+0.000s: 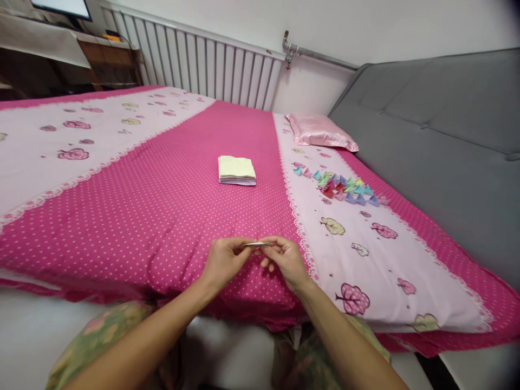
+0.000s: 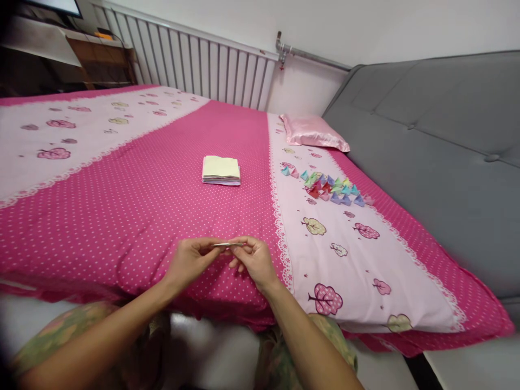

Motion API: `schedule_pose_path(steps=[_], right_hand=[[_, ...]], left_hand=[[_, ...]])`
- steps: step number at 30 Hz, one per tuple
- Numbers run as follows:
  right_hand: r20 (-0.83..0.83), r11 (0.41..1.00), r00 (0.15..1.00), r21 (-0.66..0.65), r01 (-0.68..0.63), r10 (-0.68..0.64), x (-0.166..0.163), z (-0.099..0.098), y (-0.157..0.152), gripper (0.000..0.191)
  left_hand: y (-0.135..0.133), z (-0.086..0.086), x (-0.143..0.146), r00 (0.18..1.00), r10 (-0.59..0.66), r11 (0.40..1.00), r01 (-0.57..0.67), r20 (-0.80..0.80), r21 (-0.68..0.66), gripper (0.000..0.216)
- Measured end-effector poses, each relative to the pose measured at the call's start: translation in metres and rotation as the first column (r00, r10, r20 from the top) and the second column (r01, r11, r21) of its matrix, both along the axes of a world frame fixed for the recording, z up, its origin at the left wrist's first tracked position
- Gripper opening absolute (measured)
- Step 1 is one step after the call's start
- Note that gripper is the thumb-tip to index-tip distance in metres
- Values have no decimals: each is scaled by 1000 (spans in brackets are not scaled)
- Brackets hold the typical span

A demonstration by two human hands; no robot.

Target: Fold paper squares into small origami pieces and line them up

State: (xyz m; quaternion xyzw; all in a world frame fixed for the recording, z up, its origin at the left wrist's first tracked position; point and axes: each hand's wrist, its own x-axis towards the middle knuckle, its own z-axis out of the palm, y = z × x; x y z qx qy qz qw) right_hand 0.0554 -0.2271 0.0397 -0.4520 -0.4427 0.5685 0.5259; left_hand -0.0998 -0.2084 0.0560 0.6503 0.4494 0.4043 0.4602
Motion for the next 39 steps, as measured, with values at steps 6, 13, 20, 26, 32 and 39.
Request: schedule_pose_path(steps=[6, 13, 20, 26, 32, 39], right_hand=[[-18, 997, 999, 53, 50, -49, 0, 1, 0, 19], [-18, 988, 997, 139, 73, -71, 2, 2, 1, 16], [91, 969, 988, 223, 104, -127, 5, 0, 0, 15], [183, 966, 972, 239, 100, -146, 3, 5, -2, 14], [217, 953, 952, 259, 156, -215, -2, 6, -5, 13], [85, 949, 958, 181, 256, -275, -10, 2, -7, 18]], left_hand=[[2, 3, 5, 967, 20, 981, 30, 253, -192, 20], [-1, 11, 6, 936, 38, 964, 59, 351, -261, 22], [1, 7, 5, 934, 39, 978, 39, 356, -207, 20], [1, 7, 5, 952, 64, 980, -4, 301, -197, 15], [1, 5, 7, 933, 138, 969, -58, 331, -242, 13], [-1, 2, 11, 903, 170, 952, -47, 394, -302, 14]])
